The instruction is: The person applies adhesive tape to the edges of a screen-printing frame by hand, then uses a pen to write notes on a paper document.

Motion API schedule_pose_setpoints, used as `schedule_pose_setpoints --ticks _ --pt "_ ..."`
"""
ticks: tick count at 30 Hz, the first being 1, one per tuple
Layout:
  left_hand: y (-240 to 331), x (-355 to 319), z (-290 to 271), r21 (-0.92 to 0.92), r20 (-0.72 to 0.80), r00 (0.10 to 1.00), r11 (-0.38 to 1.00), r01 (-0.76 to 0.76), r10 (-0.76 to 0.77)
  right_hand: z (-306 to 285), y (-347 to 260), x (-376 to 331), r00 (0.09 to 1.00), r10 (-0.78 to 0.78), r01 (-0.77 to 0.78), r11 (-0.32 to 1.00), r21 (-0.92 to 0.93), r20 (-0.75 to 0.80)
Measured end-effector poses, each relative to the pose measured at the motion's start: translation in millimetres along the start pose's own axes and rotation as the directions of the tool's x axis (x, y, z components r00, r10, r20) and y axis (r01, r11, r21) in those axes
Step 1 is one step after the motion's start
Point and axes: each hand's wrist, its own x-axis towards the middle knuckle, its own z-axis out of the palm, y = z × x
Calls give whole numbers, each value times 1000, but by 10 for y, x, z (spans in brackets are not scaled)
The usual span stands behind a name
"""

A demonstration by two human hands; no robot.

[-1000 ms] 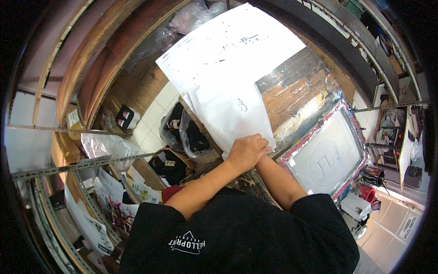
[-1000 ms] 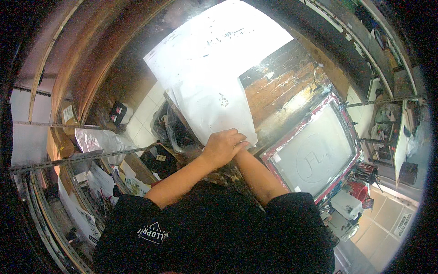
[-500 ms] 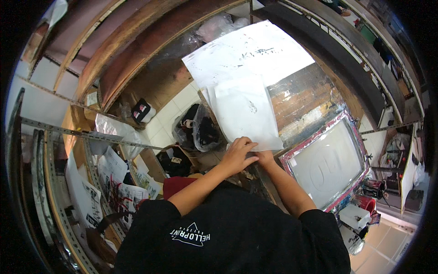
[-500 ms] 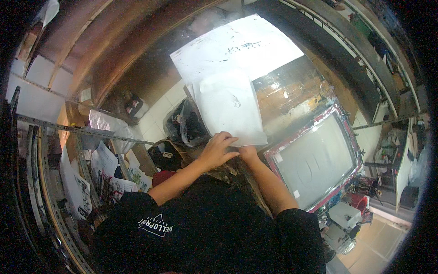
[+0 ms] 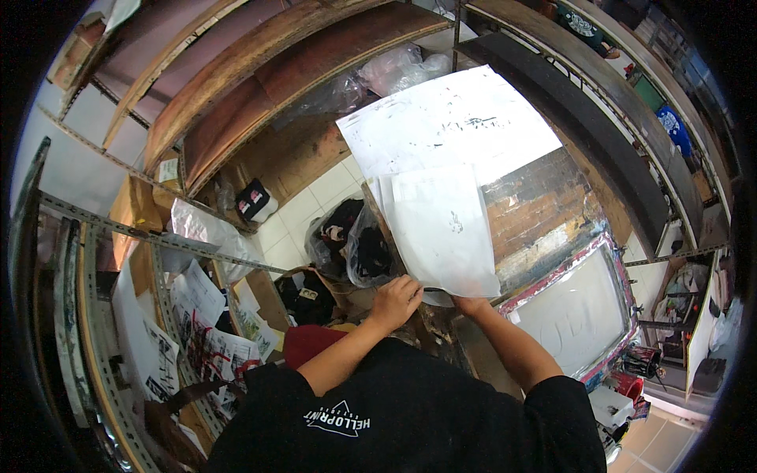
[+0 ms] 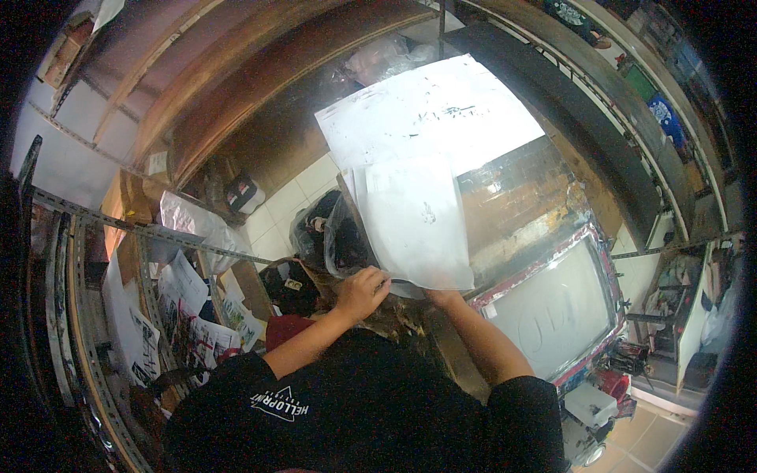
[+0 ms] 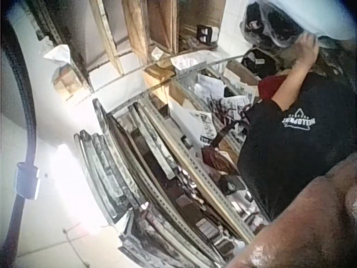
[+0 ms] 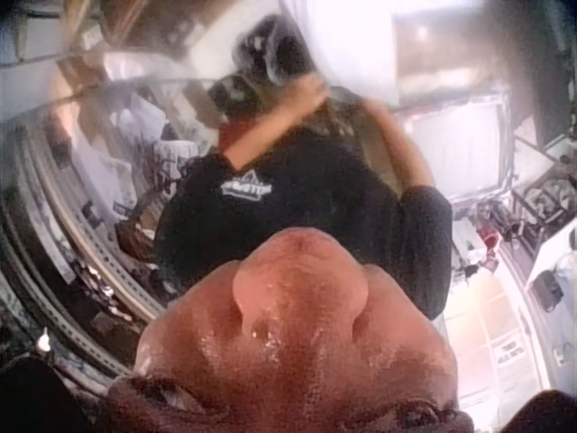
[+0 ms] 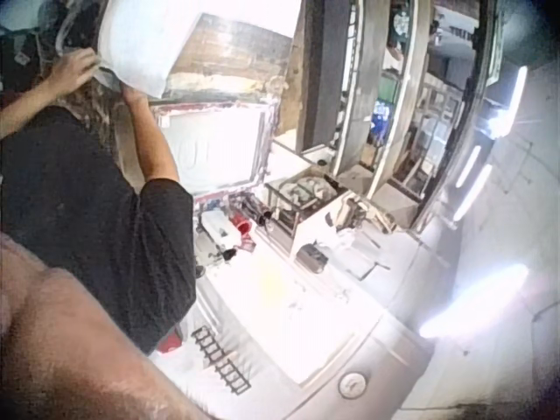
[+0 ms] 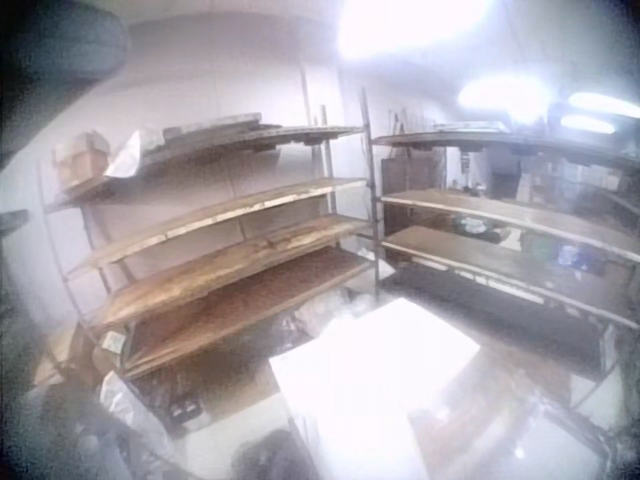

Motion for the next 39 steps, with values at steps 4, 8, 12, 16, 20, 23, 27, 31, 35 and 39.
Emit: schedule_pose_setpoints --ticks 4,8,12,16,20,23,27,31,35,39 --pt "-49 22 -43 -22 -16 1000 1000 -1 1 -315 -296 71 997 -57 53 996 -77 -53" --pt "-21 127 -113 -32 -56 998 999 -34 32 -474 -411 62 994 -96 84 977 -197 -55" --pt "13 232 -162 -38 -78 995 998 -59 56 -506 -429 59 996 4 14 981 -194 89" --pt "27 235 -157 -35 -84 994 997 -70 67 -468 -470 86 1000 -2 -5 968 -250 -30" --pt "80 210 -149 -40 -80 996 998 -47 44 -458 -514 92 997 0 -14 982 -186 -76" --pt "58 170 -141 -18 -66 998 1000 -20 19 -417 -621 66 955 -114 48 970 -238 -272" --pt "6 127 -110 -3 -54 998 1000 -22 22 -336 -547 -10 925 -254 130 910 -393 -283" --pt "-31 61 -95 38 8 1000 999 8 -9 -297 -586 -300 987 -164 156 950 -270 -5" --pt "-92 3 -76 20 39 998 999 41 -42 -370 -912 -620 996 -82 88 987 -137 45" --pt "-49 41 -127 -50 112 982 986 157 -151 -440 -1015 -908 995 -92 92 996 15 -32"
